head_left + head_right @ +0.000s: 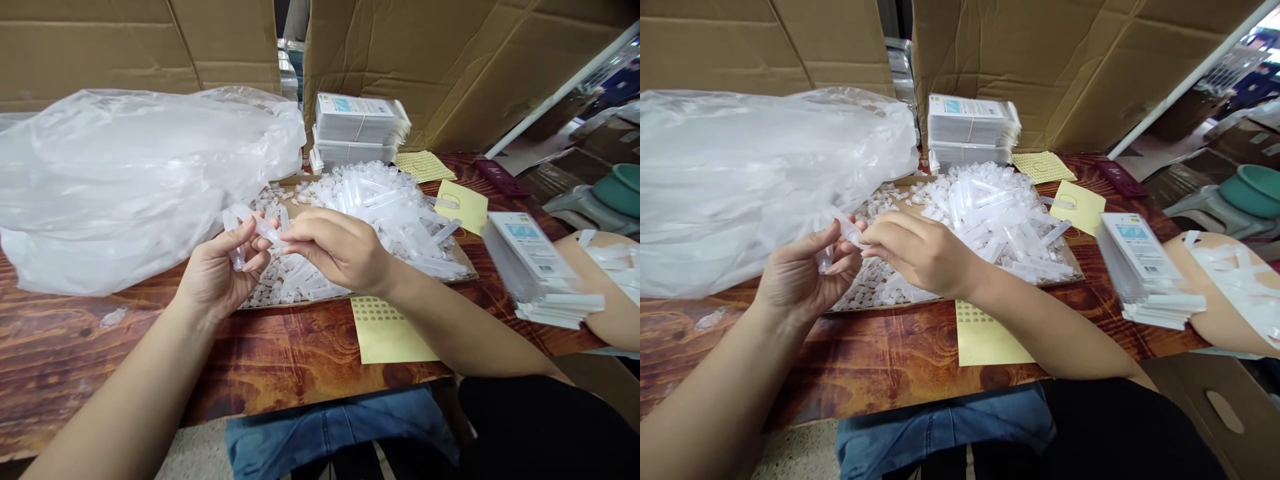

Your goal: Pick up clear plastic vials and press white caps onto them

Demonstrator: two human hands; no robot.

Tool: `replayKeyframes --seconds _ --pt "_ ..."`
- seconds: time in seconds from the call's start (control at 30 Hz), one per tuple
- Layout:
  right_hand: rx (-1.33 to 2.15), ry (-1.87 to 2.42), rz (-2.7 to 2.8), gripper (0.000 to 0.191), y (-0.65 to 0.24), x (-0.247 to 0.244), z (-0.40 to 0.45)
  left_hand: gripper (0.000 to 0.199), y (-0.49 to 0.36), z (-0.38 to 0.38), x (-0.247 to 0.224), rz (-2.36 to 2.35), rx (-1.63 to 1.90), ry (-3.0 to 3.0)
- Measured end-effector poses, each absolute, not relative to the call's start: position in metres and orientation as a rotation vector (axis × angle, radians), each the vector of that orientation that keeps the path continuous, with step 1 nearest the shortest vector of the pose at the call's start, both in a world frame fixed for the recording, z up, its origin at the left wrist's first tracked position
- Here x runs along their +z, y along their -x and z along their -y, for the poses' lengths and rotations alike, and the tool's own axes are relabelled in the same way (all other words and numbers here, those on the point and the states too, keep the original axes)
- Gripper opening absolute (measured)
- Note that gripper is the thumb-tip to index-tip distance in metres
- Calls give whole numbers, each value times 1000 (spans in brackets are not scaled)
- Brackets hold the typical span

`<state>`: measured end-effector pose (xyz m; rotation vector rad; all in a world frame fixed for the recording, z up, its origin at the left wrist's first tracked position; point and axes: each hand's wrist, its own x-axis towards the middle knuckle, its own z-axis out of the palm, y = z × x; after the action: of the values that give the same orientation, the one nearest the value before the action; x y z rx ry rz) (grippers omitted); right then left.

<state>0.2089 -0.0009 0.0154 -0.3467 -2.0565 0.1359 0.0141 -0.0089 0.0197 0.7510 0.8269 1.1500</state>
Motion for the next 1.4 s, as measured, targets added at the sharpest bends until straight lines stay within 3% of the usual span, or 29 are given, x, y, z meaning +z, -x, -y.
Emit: replayKeyframes --seconds 0.27,0.53,0.63,0.77,1.07,1.23,1.33,1.4 --pt "-28 459 1992 6 -207 10 3 16 -21 11 25 -803 1147 -513" --pt "-255 654 2118 26 -203 14 18 10 -24 13 12 -719 1262 -737" --pt "-99 629 2075 24 -203 10 14 16 -24 12 10 -740 1266 -787" --pt "202 617 1968 4 -208 5 1 20 -22 12 14 -803 1250 -830" --pt "428 629 2016 5 -234 16 -16 31 -4 5 8 -1023 1000 -1299" --pt "832 694 2011 12 -242 19 -16 34 -3 11 9 -1192 853 -1724" --pt "743 704 2092 9 -246 22 -17 35 -2 14 11 -1196 815 -1850" --pt "570 650 2179 17 -248 25 -16 35 -2 15 12 -1204 805 -1893"
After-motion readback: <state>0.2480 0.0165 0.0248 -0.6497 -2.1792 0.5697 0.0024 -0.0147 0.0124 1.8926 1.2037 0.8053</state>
